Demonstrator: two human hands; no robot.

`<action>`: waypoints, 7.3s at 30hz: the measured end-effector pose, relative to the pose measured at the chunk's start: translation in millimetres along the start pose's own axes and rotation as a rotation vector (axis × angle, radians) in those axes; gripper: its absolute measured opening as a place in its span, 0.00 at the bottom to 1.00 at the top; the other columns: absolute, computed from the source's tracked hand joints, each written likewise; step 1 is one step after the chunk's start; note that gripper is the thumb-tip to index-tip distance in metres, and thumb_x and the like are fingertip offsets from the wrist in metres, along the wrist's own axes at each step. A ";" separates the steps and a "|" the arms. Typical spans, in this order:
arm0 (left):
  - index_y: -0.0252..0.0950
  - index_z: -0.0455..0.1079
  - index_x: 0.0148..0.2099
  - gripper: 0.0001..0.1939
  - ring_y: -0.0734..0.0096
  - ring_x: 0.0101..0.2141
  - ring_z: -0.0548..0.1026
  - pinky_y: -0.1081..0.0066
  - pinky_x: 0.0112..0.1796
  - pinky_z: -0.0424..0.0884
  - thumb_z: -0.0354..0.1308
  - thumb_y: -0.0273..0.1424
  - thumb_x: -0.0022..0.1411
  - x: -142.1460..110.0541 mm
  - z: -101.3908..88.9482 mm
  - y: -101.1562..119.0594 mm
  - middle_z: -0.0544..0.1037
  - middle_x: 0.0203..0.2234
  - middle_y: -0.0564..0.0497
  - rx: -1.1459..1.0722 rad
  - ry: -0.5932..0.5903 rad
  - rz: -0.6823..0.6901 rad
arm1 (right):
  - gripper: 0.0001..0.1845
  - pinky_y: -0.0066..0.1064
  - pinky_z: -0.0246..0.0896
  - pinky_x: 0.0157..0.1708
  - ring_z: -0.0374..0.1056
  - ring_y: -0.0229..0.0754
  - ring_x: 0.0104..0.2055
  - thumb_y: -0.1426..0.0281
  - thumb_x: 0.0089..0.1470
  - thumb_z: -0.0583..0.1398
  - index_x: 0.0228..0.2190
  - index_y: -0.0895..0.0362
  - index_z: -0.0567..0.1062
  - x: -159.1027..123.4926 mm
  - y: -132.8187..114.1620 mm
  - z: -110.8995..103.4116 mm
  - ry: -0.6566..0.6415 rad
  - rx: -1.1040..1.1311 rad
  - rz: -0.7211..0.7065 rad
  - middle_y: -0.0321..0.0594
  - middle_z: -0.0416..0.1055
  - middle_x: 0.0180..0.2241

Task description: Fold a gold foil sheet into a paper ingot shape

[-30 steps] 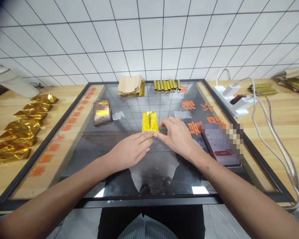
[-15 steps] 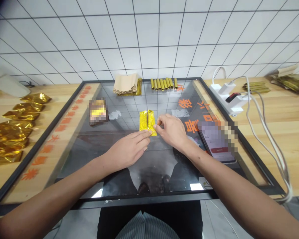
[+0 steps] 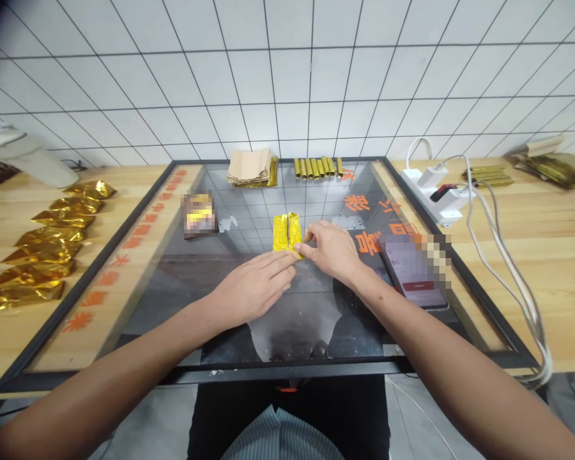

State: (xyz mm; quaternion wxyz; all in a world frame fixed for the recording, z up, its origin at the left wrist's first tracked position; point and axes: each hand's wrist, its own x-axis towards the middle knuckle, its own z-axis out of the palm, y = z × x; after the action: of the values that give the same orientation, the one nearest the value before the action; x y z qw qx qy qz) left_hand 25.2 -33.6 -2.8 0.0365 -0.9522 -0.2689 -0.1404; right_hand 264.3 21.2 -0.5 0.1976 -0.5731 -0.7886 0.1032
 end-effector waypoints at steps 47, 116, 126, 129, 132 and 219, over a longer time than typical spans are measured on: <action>0.30 0.74 0.53 0.10 0.50 0.63 0.76 0.55 0.64 0.74 0.53 0.27 0.77 1.5 11.2 14.3 0.78 0.60 0.35 -0.031 0.033 -0.056 | 0.23 0.40 0.51 0.38 0.75 0.52 0.42 0.46 0.65 0.65 0.37 0.55 0.75 35.8 -49.4 -9.6 -0.043 -0.482 -0.067 0.46 0.82 0.41; 0.37 0.72 0.59 0.13 0.50 0.63 0.71 0.53 0.53 0.73 0.52 0.28 0.77 3.9 -3.7 8.4 0.73 0.68 0.45 -0.044 -0.071 -0.019 | 0.19 0.39 0.50 0.38 0.71 0.47 0.38 0.53 0.68 0.62 0.31 0.53 0.72 -5.8 -17.3 -16.3 -0.068 -0.305 0.104 0.41 0.77 0.37; 0.35 0.74 0.57 0.12 0.48 0.59 0.74 0.51 0.53 0.72 0.52 0.28 0.77 8.6 0.9 9.7 0.76 0.65 0.43 0.003 -0.004 -0.001 | 0.25 0.38 0.54 0.40 0.74 0.48 0.43 0.46 0.71 0.59 0.32 0.53 0.74 -4.2 -16.2 -19.1 -0.082 -0.253 0.111 0.41 0.79 0.38; 0.36 0.75 0.57 0.14 0.47 0.59 0.74 0.50 0.54 0.72 0.52 0.34 0.80 9.1 3.3 10.0 0.80 0.59 0.41 -0.015 0.032 -0.014 | 0.30 0.39 0.56 0.42 0.74 0.50 0.45 0.39 0.66 0.60 0.33 0.53 0.75 -4.5 -16.6 -18.5 -0.052 -0.282 0.112 0.43 0.80 0.41; 0.35 0.75 0.58 0.15 0.47 0.60 0.75 0.50 0.56 0.72 0.52 0.35 0.80 8.4 5.7 11.8 0.79 0.61 0.39 -0.015 0.047 -0.014 | 0.28 0.39 0.57 0.43 0.74 0.49 0.45 0.41 0.68 0.58 0.35 0.53 0.76 -4.9 -18.9 -18.0 -0.057 -0.313 0.118 0.43 0.80 0.43; 0.36 0.76 0.52 0.13 0.56 0.57 0.79 0.54 0.59 0.75 0.50 0.28 0.79 13.4 3.6 -54.7 0.79 0.59 0.41 -0.187 0.036 -0.082 | 0.23 0.53 0.69 0.64 0.73 0.56 0.63 0.72 0.72 0.52 0.60 0.56 0.80 -7.5 -4.8 -14.2 0.061 0.035 -0.407 0.52 0.77 0.61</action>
State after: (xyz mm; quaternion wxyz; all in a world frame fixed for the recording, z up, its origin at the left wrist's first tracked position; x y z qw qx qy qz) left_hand 8.5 20.3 -2.7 -0.0536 -0.9369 -0.2928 -0.1833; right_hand 268.3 11.7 12.7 0.2480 -0.4014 -0.8798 0.0573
